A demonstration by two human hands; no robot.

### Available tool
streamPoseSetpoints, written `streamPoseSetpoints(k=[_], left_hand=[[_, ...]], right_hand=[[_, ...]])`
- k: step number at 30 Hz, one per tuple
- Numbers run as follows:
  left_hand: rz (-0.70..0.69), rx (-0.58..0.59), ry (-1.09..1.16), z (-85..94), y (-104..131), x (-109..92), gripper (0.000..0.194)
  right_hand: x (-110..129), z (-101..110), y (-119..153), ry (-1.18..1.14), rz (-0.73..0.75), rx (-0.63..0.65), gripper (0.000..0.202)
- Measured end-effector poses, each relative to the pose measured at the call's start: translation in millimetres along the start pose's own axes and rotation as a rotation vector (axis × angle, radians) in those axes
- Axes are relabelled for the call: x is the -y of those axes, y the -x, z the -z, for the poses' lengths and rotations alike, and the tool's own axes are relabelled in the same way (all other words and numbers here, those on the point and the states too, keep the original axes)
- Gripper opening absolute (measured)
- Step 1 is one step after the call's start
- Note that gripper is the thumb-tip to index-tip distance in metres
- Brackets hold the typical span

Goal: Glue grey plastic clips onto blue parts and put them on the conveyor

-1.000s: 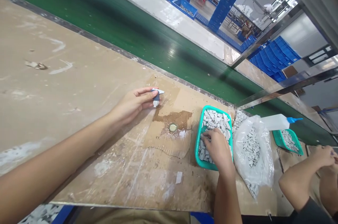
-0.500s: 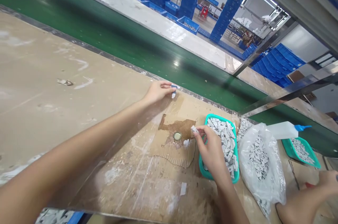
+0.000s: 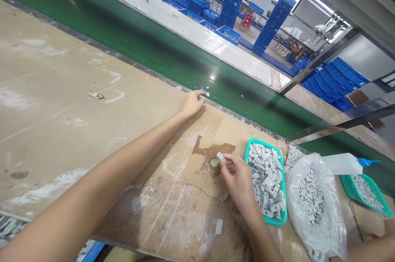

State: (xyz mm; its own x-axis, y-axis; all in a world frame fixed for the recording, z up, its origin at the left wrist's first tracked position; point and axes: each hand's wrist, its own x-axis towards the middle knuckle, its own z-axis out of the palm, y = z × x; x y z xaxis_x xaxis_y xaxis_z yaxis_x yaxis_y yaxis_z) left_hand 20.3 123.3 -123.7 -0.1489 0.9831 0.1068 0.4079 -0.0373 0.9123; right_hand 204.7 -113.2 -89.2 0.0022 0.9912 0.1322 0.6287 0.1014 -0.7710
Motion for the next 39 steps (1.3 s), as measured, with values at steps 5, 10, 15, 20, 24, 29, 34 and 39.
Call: streamPoseSetpoints(k=[5,10,15,20,24,29,34,39], left_hand=[[-0.043,-0.136,0.063,10.7,9.7,16.5,0.040],[-0.002,-0.146,0.148,14.3,7.9,19.8,0.039],[-0.014,-0.131,0.171,14.0,8.1,18.6,0.038],[-0.028,-0.132,0.198,12.9,6.2,20.0,0.035],[-0.032,-0.128,0.259,12.0,4.8,20.5,0.032],[-0.036,-0.133,0.255,11.5,3.8,21.6,0.031],[-0.037,-0.136,0.246,12.2,3.4,21.3,0.029],[-0.004,-0.122,0.221,14.8,4.8,16.6,0.029]], right_hand=[[2.4,0.0,2.2,0.067,-0.016,-0.001,0.021],[2.9,-0.8,4.4,0.169,-0.011,0.030,0.027],[3.3,-0.3,8.5,0.168,-0.011,0.024,0.029],[4.2,1.9,7.8,0.283,0.018,0.052,0.026],[5.3,2.5,7.6,0.334,0.022,0.047,0.024],[5.0,1.5,11.0,0.383,0.024,0.058,0.029],[9.6,1.2,11.9,0.387,0.151,0.083,0.021],[13.3,-0.7,11.7,0.441,0.245,0.086,0.019]])
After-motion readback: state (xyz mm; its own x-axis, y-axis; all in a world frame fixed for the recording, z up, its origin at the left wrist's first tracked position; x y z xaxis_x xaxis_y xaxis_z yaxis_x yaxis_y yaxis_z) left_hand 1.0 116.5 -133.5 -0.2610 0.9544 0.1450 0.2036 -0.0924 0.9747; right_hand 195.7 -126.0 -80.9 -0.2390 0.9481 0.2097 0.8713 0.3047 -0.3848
